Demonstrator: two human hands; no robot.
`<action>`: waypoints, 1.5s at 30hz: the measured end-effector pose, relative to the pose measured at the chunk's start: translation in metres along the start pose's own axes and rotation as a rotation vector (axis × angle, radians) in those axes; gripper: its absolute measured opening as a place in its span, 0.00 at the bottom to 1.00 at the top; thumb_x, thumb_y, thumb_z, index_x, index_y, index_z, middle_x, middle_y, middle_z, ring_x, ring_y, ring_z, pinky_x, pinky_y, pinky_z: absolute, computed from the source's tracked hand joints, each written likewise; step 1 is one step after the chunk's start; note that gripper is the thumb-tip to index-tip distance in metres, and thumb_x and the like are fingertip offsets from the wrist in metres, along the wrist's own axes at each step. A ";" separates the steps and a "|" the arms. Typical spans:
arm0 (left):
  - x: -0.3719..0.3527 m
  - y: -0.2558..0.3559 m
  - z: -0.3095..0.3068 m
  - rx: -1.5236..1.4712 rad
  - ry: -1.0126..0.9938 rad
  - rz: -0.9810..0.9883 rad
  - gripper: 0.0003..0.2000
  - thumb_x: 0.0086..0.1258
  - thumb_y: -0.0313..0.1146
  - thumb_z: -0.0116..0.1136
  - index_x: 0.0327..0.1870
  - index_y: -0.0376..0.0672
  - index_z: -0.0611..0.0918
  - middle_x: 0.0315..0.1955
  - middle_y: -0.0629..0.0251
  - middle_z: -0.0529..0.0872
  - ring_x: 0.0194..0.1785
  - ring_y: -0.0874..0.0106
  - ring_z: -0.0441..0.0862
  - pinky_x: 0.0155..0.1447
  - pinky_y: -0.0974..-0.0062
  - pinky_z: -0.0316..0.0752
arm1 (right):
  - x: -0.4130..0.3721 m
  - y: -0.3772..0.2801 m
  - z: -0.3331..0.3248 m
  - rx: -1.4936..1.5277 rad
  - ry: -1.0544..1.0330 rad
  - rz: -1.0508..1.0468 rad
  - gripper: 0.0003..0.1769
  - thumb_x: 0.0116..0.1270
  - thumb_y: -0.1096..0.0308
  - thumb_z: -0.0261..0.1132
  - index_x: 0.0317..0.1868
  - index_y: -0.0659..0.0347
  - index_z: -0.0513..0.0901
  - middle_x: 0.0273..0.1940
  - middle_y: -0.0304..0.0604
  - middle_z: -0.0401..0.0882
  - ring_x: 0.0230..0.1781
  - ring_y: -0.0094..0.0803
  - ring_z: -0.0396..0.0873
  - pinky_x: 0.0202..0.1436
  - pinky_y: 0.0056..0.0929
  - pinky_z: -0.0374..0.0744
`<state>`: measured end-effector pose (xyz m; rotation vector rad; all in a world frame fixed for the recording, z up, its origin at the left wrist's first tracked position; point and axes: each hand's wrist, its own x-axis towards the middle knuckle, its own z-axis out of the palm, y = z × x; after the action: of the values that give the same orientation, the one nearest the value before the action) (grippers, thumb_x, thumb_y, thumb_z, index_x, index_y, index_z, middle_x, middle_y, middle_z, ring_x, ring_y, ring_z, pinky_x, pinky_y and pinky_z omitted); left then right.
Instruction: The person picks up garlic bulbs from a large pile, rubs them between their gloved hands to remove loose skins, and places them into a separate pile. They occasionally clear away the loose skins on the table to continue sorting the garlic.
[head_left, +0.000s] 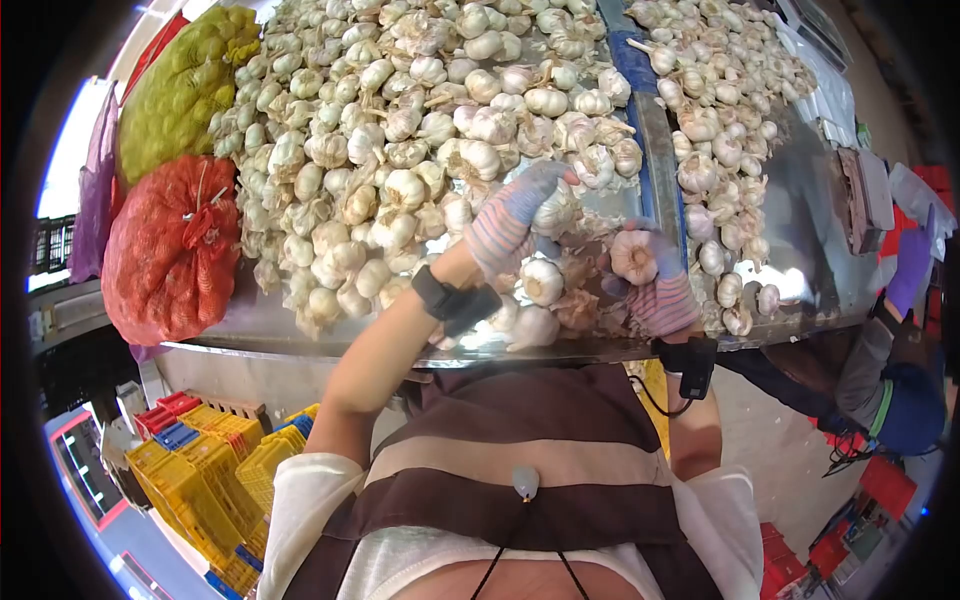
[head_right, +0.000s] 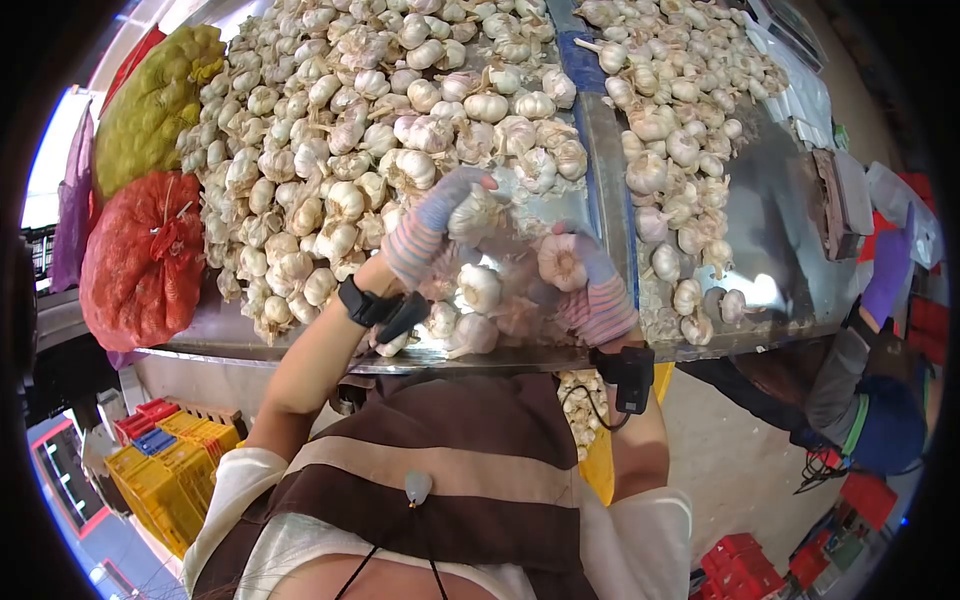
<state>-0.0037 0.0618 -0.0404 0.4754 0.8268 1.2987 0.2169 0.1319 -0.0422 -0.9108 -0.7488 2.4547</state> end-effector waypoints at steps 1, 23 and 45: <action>-0.006 0.003 0.005 -0.304 -0.046 -0.035 0.15 0.70 0.41 0.47 0.52 0.44 0.72 0.44 0.55 0.79 0.44 0.65 0.80 0.41 0.69 0.78 | -0.001 -0.001 0.009 0.253 -0.010 0.065 0.21 0.68 0.48 0.54 0.49 0.57 0.72 0.44 0.45 0.74 0.40 0.39 0.78 0.37 0.31 0.83; -0.024 -0.124 0.131 -0.145 -0.069 -0.789 0.20 0.67 0.47 0.53 0.54 0.45 0.70 0.34 0.63 0.77 0.39 0.70 0.77 0.45 0.72 0.74 | -0.061 -0.057 0.043 0.461 0.054 -0.097 0.16 0.68 0.56 0.54 0.42 0.61 0.75 0.41 0.49 0.75 0.43 0.46 0.75 0.38 0.42 0.81; -0.020 -0.022 -0.008 1.599 -0.115 -0.201 0.26 0.54 0.37 0.62 0.54 0.43 0.70 0.39 0.51 0.79 0.40 0.54 0.80 0.43 0.62 0.75 | 0.001 0.039 0.000 -2.265 -0.616 -0.199 0.24 0.46 0.61 0.66 0.47 0.57 0.76 0.45 0.47 0.71 0.48 0.45 0.70 0.52 0.39 0.72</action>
<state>0.0036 0.0368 -0.0557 1.6185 1.6596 0.1614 0.2089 0.1018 -0.0665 -0.2759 -3.4995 0.5869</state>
